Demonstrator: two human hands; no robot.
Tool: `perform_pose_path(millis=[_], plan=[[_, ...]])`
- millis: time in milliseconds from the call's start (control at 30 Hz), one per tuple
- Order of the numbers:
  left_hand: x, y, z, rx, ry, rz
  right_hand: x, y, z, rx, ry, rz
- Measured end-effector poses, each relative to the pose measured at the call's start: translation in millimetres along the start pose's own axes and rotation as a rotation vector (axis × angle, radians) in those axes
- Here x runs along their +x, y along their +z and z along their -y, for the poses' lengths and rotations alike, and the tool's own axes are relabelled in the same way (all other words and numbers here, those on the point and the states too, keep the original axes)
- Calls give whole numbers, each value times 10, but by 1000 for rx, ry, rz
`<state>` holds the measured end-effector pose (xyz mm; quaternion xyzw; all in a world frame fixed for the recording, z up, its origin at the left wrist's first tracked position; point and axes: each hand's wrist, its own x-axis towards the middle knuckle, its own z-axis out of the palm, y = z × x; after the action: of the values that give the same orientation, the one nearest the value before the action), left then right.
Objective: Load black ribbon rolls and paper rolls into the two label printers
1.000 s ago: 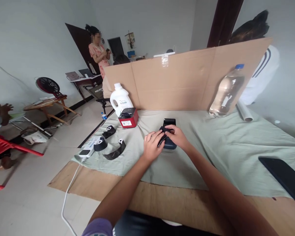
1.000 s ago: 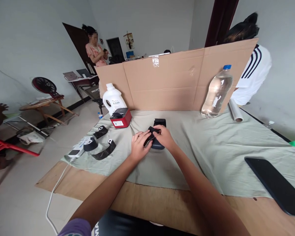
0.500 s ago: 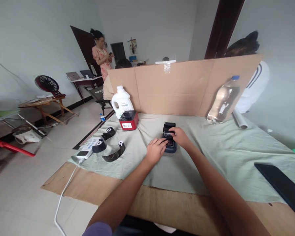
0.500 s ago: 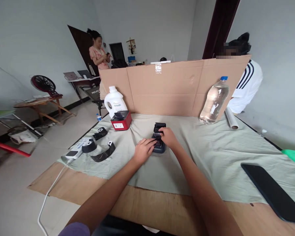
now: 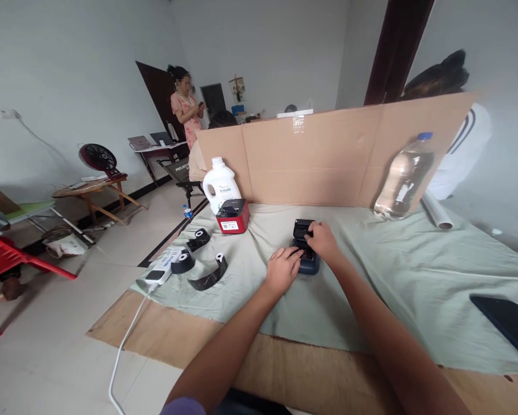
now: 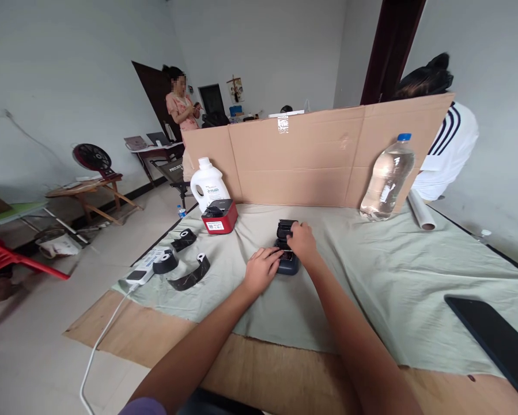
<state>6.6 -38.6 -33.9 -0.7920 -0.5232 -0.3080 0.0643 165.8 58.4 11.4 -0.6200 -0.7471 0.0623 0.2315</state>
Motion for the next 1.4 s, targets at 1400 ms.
perform_pose_path(millis=[1400], plan=[[-2, -24, 7, -189, -14, 23, -84, -188, -219, 489, 357, 552]])
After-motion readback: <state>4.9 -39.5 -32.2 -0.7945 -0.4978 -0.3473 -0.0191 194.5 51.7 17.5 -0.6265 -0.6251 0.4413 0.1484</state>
